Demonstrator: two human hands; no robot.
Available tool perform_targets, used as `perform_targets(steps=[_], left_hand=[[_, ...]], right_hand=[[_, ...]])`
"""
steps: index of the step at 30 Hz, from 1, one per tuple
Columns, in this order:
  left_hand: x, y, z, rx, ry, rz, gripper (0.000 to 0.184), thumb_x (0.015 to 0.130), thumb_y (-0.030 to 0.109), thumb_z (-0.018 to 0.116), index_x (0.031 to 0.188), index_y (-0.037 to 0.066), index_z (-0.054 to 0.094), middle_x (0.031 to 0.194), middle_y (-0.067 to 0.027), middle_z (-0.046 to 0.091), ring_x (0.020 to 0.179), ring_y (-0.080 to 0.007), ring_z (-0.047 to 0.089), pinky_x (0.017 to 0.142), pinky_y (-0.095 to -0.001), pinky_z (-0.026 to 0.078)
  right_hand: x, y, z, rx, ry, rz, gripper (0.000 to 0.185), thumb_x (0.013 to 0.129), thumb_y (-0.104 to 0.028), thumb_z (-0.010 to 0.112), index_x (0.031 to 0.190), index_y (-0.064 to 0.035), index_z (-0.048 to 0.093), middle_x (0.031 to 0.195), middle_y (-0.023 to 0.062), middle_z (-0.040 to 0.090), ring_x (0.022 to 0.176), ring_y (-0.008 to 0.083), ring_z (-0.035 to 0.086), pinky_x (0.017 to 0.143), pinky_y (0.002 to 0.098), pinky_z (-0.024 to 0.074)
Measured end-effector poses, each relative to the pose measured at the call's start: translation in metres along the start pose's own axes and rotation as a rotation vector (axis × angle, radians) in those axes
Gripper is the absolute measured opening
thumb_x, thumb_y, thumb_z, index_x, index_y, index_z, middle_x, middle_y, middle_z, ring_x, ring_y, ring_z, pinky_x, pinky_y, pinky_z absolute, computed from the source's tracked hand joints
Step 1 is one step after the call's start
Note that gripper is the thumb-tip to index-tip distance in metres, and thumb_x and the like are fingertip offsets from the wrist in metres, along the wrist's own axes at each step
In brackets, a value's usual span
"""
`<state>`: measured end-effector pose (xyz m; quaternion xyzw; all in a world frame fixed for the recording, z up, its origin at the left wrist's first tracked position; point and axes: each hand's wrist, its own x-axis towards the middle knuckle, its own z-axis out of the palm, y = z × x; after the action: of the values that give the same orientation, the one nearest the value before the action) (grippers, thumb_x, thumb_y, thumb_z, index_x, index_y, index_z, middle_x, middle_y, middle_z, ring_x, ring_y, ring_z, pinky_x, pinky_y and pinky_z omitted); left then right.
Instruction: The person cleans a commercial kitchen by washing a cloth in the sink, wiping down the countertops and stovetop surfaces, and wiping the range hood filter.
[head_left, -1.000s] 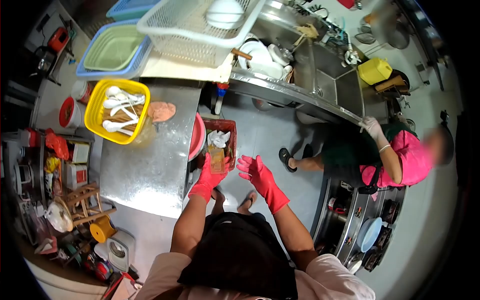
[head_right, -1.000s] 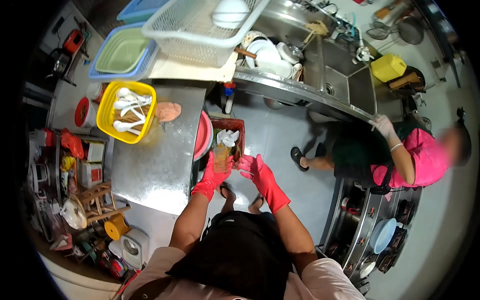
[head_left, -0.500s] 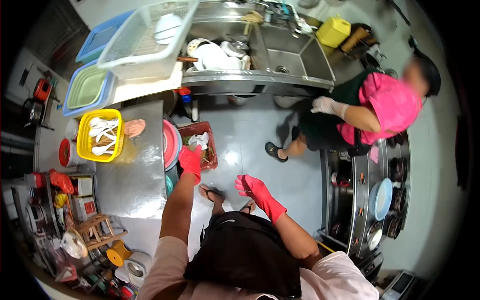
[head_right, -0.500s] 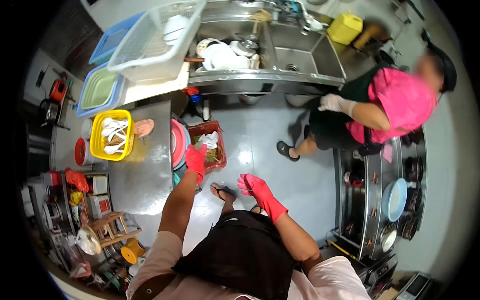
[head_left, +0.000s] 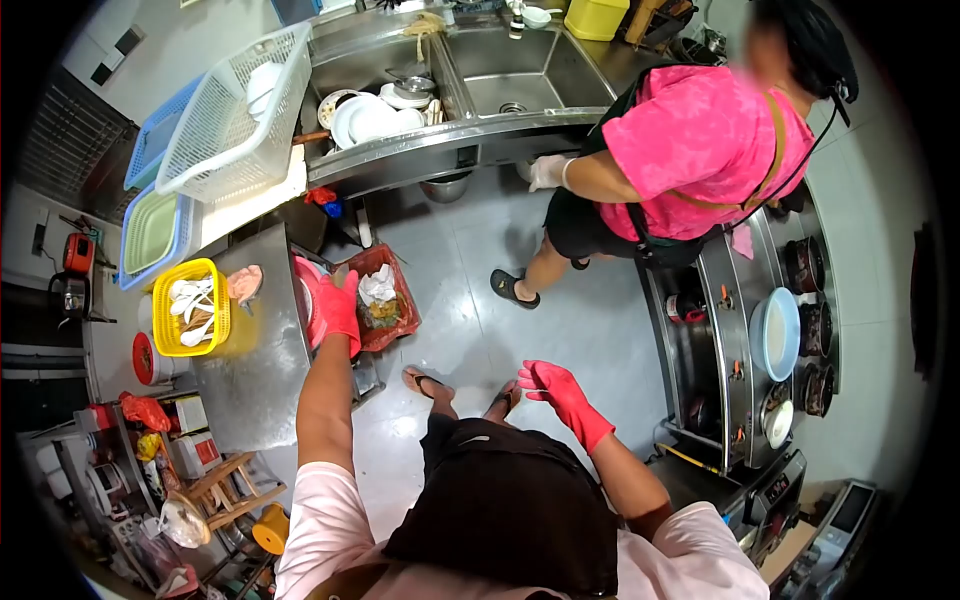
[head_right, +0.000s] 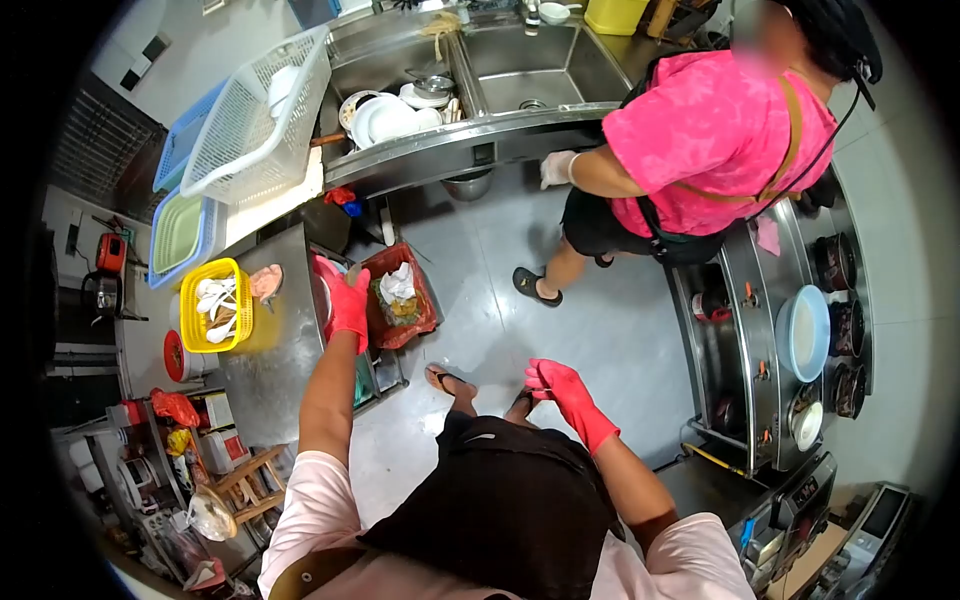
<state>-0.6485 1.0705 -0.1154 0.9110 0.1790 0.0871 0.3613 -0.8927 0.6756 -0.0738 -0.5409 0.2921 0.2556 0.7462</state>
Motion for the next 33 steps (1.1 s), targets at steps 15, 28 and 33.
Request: perform_targets(steps=[15,28,33], left_hand=[[0.053,-0.041,0.01,0.386,0.003,0.212,0.076,0.085,0.047,0.073,0.145,0.007,0.05,0.16,-0.0352,0.012,0.149,-0.0509,0.009,0.122,-0.0551,0.011],[0.051,-0.126,0.018,-1.363,-0.407,-0.695,0.053,0.095,0.044,0.064,0.138,0.017,0.051,0.133,-0.0073,0.057,0.106,-0.025,0.06,0.089,-0.0386,0.054],[0.034,-0.122,0.017,-1.859,-0.254,-1.014,0.055,0.096,0.048,0.059,0.137,0.012,0.052,0.132,-0.0127,0.058,0.112,-0.0333,0.059,0.091,-0.0453,0.055]], right_hand=[[-0.007,0.022,0.072,0.084,0.002,-0.032,0.051,0.101,-0.036,0.059,0.136,0.0015,0.056,0.125,0.0132,0.066,0.109,0.0197,0.065,0.09,0.0331,0.0532],[-0.025,0.021,0.125,0.017,0.03,-0.054,0.054,0.1,-0.038,0.06,0.134,0.0027,0.057,0.121,0.0128,0.067,0.106,0.02,0.066,0.092,0.034,0.053],[-0.042,0.012,0.118,-0.038,0.059,-0.089,0.055,0.099,-0.04,0.061,0.132,0.0031,0.058,0.118,0.0108,0.068,0.104,0.0174,0.066,0.091,0.0329,0.0531]])
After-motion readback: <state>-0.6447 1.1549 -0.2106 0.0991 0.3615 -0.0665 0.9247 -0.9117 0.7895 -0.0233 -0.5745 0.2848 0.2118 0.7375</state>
